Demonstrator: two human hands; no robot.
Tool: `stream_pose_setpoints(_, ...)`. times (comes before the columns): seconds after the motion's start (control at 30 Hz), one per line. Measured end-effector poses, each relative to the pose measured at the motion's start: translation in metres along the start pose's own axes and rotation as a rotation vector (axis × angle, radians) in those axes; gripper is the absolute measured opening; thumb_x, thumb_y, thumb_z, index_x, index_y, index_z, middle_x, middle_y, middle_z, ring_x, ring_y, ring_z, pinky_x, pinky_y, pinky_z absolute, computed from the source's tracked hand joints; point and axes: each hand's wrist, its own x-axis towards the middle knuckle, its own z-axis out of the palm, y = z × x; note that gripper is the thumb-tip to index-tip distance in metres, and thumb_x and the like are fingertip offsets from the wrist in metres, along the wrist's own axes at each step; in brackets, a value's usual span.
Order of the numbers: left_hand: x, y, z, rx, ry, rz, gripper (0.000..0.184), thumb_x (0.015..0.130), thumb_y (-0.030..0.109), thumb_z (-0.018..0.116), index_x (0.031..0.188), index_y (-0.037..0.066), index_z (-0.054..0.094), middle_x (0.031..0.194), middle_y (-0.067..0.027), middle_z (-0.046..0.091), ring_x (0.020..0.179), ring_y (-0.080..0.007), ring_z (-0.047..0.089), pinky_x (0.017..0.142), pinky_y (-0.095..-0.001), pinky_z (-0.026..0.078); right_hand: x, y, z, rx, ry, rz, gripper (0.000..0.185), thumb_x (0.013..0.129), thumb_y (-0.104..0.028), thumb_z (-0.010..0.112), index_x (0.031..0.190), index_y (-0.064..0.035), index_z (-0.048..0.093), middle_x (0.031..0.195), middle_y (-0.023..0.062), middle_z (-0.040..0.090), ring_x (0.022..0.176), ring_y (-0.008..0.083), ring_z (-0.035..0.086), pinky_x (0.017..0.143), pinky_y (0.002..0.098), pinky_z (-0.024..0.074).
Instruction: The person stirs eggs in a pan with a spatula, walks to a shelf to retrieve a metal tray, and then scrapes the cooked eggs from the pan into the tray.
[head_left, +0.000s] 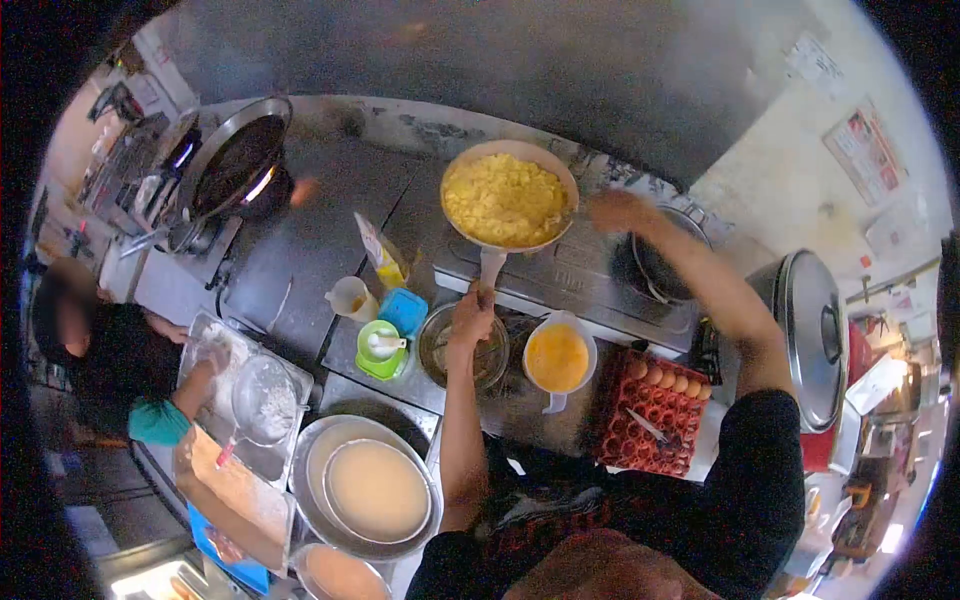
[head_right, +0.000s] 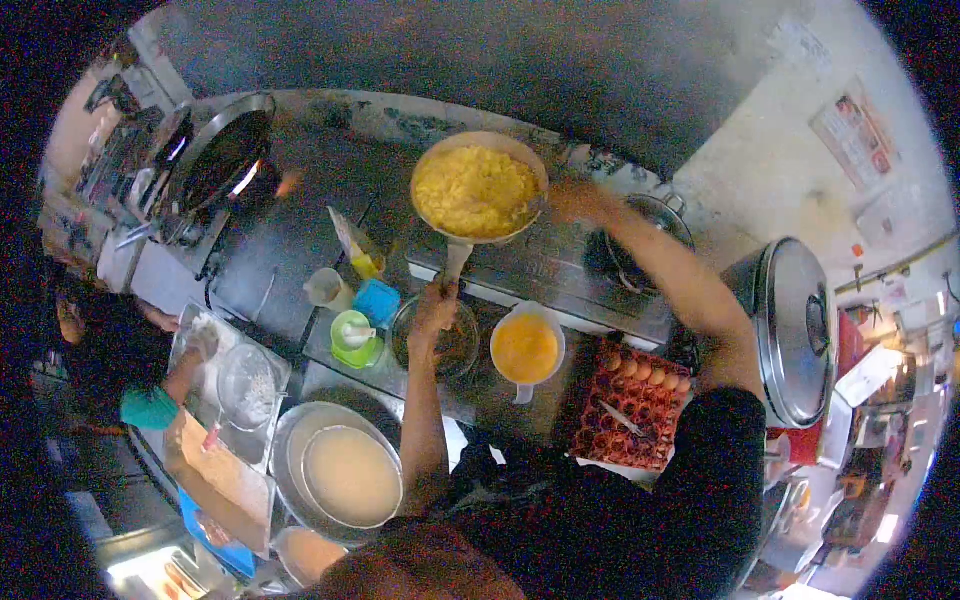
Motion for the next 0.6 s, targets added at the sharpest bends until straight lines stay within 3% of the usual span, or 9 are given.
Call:
stream_pose_setpoints(0.07,-0.004,0.005,-0.005,0.047,-0.036,0.018,0.054,0.092,0.036,0.045,0.135,0.004,0.035,0.058,-0.0137,0.058,0.040,-0.0228,0.055,0.038,-0.0363,0.045,0.001,-0.019,0.029,-0.093,0.178,0.025,0.020,0.082,-0.023,0.053,0.088,-0.0082,0.064,0.081,0.0136,0.066,0.076,0.0272,0.065,0.058,0.0431,0.0511)
stream_pose_setpoints(0.17,-0.014,0.017,-0.009,0.063,0.034,0.037,0.054,0.092,0.035,0.045,0.135,0.004,0.036,0.060,-0.0152,0.060,0.041,-0.0235,0.056,0.040,-0.0374,0.047,0.019,-0.044,0.020,-0.071,0.177,0.292,0.023,0.081,-0.023,0.053,0.097,-0.0088,0.062,0.086,0.0140,0.065,0.083,0.0273,0.065,0.064,0.0456,0.0518)
stream_pose_setpoints(0.23,-0.001,-0.009,-0.003,0.265,0.155,0.347,0.054,0.091,0.033,0.045,0.135,0.004,0.037,0.061,-0.0161,0.060,0.042,-0.0239,0.057,0.041,-0.0380,0.047,0.033,-0.040,0.002,0.049,0.205,0.330,0.027,0.081,-0.024,0.053,0.102,-0.0095,0.061,0.089,0.0146,0.065,0.087,0.0276,0.064,0.068,0.0471,0.0520)
stream_pose_setpoints(0.3,-0.018,0.023,-0.017,0.164,0.016,0.007,0.051,0.091,0.031,0.045,0.133,0.004,0.039,0.064,-0.0181,0.062,0.043,-0.0257,0.059,0.046,-0.0398,0.050,0.096,0.027,0.064,0.270,0.223,0.305,0.026,0.082,-0.026,0.054,0.102,-0.0104,0.062,0.093,0.0138,0.065,0.086,0.0282,0.064,0.070,0.0457,0.0526)
stream_pose_setpoints(0.4,0.012,-0.030,0.003,0.261,0.106,0.356,0.049,0.091,0.030,0.045,0.131,0.004,0.041,0.065,-0.0178,0.062,0.044,-0.0261,0.059,0.046,-0.0399,0.050,0.149,0.051,0.062,0.226,0.328,0.167,0.024,0.083,-0.027,0.056,0.100,-0.0118,0.064,0.095,0.0110,0.065,0.083,0.0284,0.064,0.069,0.0448,0.0526)
stream_pose_setpoints(0.5,0.042,-0.082,0.029,0.435,0.393,0.707,0.048,0.090,0.030,0.047,0.131,0.006,0.040,0.065,-0.0175,0.062,0.044,-0.0266,0.059,0.045,-0.0397,0.049,0.161,0.052,0.015,0.009,0.489,0.013,0.022,0.083,-0.027,0.057,0.099,-0.0133,0.065,0.096,0.0073,0.066,0.079,0.0282,0.064,0.066,0.0444,0.0520)
stream_pose_setpoints(0.6,0.025,-0.051,0.008,0.309,0.092,0.392,0.048,0.091,0.033,0.046,0.131,0.007,0.040,0.068,-0.0191,0.062,0.049,-0.0296,0.060,0.047,-0.0426,0.049,0.190,0.043,-0.010,-0.011,0.447,-0.061,0.020,0.082,-0.023,0.059,0.099,-0.0158,0.066,0.098,0.0053,0.066,0.083,0.0277,0.063,0.072,0.0432,0.0497)
